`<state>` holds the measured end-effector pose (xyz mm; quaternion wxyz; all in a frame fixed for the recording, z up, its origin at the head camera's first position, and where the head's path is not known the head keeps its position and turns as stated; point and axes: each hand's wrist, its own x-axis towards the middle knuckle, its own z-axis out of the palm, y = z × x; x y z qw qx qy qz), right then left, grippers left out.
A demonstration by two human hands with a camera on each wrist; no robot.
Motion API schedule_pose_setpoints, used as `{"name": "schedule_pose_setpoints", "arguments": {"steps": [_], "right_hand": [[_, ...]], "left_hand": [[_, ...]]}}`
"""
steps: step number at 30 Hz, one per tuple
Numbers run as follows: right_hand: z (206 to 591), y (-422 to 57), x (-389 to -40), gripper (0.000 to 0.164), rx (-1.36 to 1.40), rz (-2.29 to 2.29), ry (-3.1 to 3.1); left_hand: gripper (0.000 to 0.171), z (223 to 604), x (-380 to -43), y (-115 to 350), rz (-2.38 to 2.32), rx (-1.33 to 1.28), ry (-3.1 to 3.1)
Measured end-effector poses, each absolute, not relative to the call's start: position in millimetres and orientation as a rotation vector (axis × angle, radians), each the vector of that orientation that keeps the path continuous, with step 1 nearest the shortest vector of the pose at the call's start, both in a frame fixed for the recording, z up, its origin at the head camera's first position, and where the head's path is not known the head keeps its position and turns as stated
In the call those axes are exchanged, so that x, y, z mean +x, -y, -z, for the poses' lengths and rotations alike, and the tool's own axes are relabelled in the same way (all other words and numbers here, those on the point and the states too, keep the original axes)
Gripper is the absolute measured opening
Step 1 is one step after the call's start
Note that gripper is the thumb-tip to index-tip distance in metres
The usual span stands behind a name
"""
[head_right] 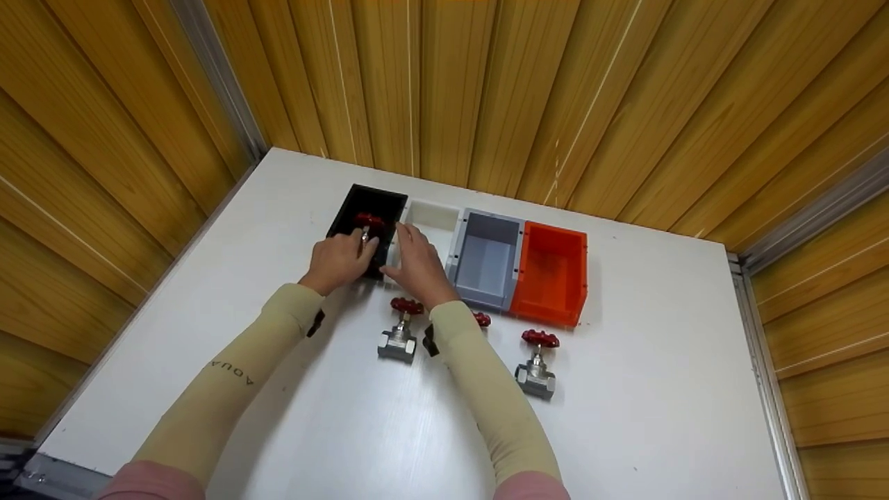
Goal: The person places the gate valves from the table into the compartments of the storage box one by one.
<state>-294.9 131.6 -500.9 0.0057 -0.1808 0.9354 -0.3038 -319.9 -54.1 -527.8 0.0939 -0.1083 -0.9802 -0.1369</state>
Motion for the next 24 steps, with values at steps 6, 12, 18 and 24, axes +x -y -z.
{"name": "schedule_pose_setpoints", "arguments": {"steps": [6, 12, 18, 24], "right_hand": [[504, -136, -290, 0.086, -0.568, 0.95, -2.946], [508, -139, -286, 0.085, -0.55, 0.923, -2.953], [511, -142, -280, 0.084, -0.55, 0.926, -2.941], [513, -145, -274, 0.084, -0.598, 0.906, -2.962]], "left_hand": [[0.064, 528, -319, 45, 0.419, -0.348, 2.909], [0.06, 528, -317, 38, 0.384, -0.387, 2.918], [0.059, 529, -317, 31, 0.386, -0.39, 2.937], [0.056, 531, -319, 27, 0.415, -0.378, 2.924]]}}
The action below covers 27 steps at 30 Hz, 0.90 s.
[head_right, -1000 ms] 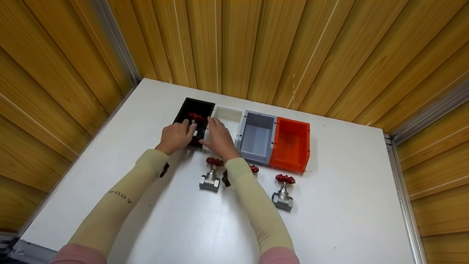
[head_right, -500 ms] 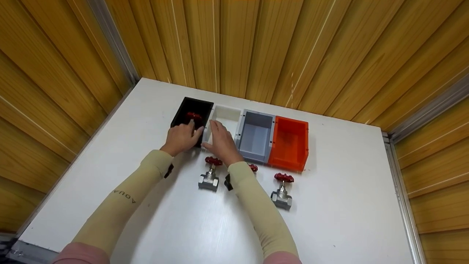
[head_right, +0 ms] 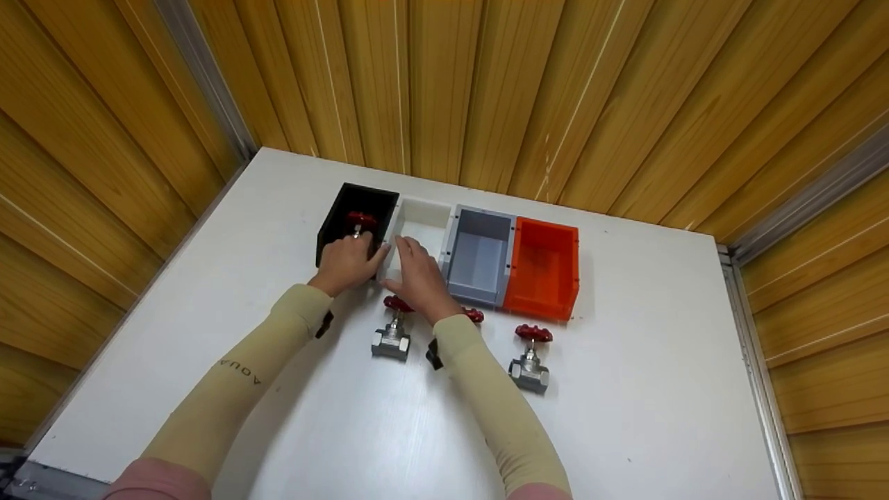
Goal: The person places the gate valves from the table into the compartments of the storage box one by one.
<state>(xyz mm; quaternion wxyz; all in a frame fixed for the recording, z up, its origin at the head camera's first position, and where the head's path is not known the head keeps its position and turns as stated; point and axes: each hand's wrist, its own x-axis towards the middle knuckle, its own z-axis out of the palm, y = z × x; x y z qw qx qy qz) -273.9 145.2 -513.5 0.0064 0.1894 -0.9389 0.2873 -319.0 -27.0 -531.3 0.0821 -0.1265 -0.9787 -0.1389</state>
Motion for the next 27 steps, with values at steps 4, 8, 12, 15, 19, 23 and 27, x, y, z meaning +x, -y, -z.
{"name": "schedule_pose_setpoints", "arguments": {"steps": [4, 8, 12, 15, 19, 23, 27], "right_hand": [[517, -148, -270, 0.084, 0.596, -0.898, 2.929], [519, -149, -267, 0.084, 0.595, -0.896, 2.925], [520, -151, -263, 0.084, 0.598, -0.88, 2.924], [519, -152, -260, 0.086, 0.581, -0.88, 2.951], [518, -153, -253, 0.088, 0.571, -0.895, 2.986], [519, -154, -246, 0.088, 0.577, -0.893, 3.015], [520, -157, -240, 0.089, 0.573, -0.875, 3.042]], "left_hand": [[0.056, 532, -320, 25, 0.425, -0.379, 2.905], [0.056, 532, -319, 24, 0.425, -0.379, 2.9], [0.055, 533, -319, 22, 0.43, -0.369, 2.902], [0.056, 533, -319, 21, 0.422, -0.362, 2.899], [0.055, 534, -319, 20, 0.408, -0.353, 2.896], [0.055, 534, -320, 19, 0.402, -0.338, 2.912], [0.055, 534, -319, 17, 0.414, -0.333, 2.919]]}}
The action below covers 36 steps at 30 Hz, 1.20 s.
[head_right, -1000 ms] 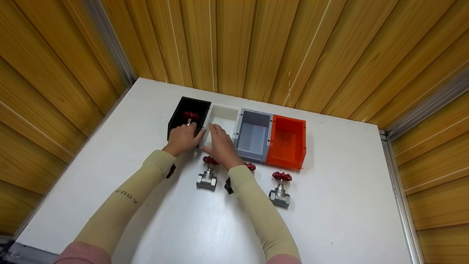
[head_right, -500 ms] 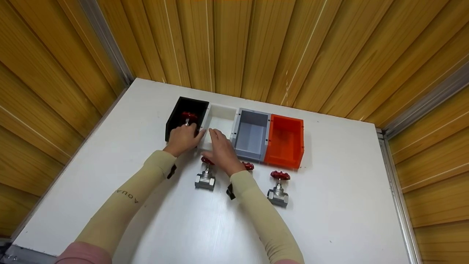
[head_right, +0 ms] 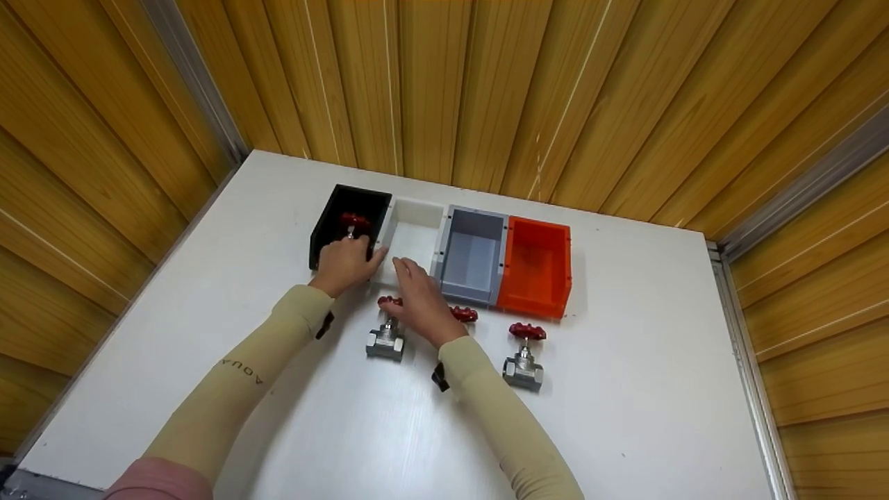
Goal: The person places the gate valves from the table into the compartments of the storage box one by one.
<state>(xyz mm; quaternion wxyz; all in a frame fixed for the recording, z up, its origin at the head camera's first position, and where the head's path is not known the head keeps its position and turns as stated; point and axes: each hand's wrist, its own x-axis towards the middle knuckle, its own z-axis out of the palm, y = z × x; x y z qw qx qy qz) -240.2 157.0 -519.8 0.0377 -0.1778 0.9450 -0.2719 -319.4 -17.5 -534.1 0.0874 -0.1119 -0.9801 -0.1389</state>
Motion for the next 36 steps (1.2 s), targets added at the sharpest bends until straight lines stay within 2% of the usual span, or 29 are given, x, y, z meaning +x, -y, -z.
{"name": "schedule_pose_setpoints", "arguments": {"steps": [17, 29, 36], "right_hand": [[529, -164, -219, 0.094, -0.649, 0.764, -2.869], [533, -167, -208, 0.121, -0.643, 0.65, -2.769], [540, -166, -204, 0.132, -0.65, 0.63, -2.733]], "left_hand": [[0.049, 540, -321, 14, 0.286, -0.322, 2.872], [0.046, 538, -319, 10, 0.294, -0.308, 2.896], [0.043, 537, -317, 9, 0.319, -0.316, 2.838]]}}
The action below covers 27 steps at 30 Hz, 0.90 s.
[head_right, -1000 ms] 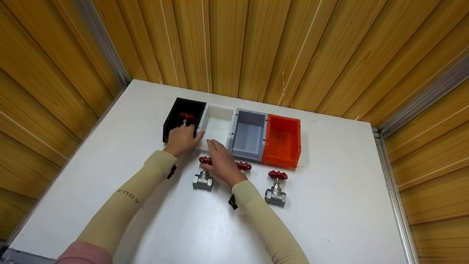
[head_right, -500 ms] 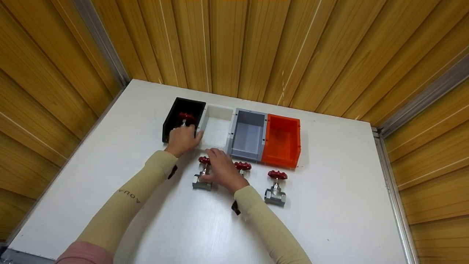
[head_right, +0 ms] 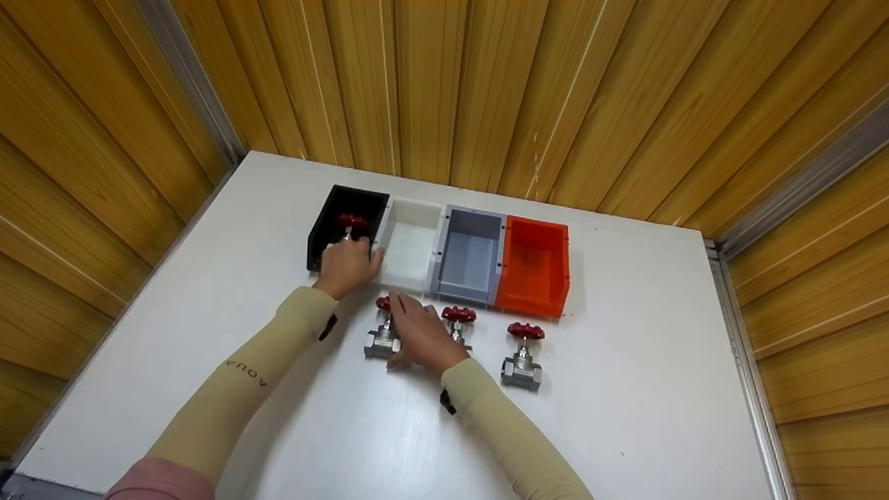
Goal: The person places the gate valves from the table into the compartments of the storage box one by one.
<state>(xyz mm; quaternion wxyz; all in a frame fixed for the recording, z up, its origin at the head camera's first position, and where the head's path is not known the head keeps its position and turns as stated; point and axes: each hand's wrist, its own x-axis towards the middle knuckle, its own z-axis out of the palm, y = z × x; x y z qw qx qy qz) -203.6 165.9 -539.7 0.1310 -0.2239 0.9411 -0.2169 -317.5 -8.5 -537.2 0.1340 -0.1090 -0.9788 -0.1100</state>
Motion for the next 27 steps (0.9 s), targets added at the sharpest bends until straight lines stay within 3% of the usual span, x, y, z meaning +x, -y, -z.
{"name": "schedule_pose_setpoints", "arguments": {"steps": [9, 17, 27], "right_hand": [[539.8, -161.8, -201.7, 0.137, -0.635, 0.538, -2.772], [542.6, -157.9, -201.5, 0.129, -0.669, 0.415, -2.841], [548.9, -161.2, -202.6, 0.122, -0.703, 0.603, -2.837]], "left_hand": [[0.042, 538.2, -316.9, 9.1, 0.35, -0.317, 2.812], [0.044, 536.7, -317.6, 8.1, 0.328, -0.304, 2.879], [0.048, 535.1, -316.7, 3.5, 0.129, -0.351, 2.952]]}}
